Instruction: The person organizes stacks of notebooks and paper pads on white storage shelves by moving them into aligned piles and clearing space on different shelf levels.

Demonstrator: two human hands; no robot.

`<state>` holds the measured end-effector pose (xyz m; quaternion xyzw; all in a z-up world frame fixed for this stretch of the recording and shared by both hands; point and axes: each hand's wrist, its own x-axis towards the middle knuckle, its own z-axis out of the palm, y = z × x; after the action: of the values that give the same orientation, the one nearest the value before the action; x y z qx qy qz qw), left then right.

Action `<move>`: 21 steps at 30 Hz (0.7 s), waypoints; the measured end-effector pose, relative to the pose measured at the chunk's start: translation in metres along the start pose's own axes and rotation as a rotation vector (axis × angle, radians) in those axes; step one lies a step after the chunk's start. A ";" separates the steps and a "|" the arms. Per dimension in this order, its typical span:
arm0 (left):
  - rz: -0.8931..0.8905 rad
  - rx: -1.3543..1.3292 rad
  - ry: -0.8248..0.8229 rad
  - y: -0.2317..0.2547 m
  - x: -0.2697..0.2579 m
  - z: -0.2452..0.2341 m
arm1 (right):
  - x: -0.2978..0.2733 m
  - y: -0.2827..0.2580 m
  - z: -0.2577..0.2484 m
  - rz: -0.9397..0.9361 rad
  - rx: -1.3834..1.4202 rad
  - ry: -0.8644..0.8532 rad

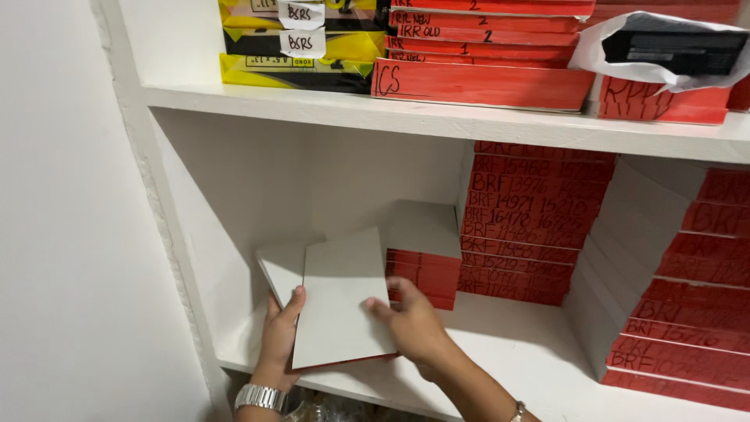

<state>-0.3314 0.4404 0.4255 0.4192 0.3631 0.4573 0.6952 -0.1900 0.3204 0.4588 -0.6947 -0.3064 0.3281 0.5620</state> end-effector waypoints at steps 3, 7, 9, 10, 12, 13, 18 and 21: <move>-0.024 0.018 0.017 -0.010 0.018 -0.008 | 0.000 -0.005 0.007 0.083 0.090 -0.096; -0.047 -0.246 0.016 -0.009 0.007 -0.002 | 0.007 -0.005 0.009 0.050 0.149 -0.072; -0.058 -0.294 0.019 -0.007 0.008 0.000 | 0.031 0.007 -0.003 -0.050 0.163 -0.058; -0.065 -0.343 0.024 -0.007 0.008 0.002 | 0.042 0.015 -0.010 -0.152 0.174 -0.048; -0.056 -0.343 0.030 -0.003 0.003 0.005 | 0.042 -0.008 -0.026 -0.072 0.178 0.063; -0.039 -0.344 0.040 0.000 0.000 0.006 | 0.041 -0.019 -0.034 0.004 0.184 0.166; -0.045 -0.341 0.024 -0.007 0.008 0.004 | 0.071 -0.023 -0.076 -0.016 0.328 0.181; -0.035 -0.348 0.017 -0.013 0.013 0.002 | 0.077 -0.021 -0.089 0.006 0.335 0.196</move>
<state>-0.3210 0.4488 0.4132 0.2821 0.2918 0.5046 0.7620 -0.0734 0.3338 0.4847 -0.6212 -0.1891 0.3068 0.6959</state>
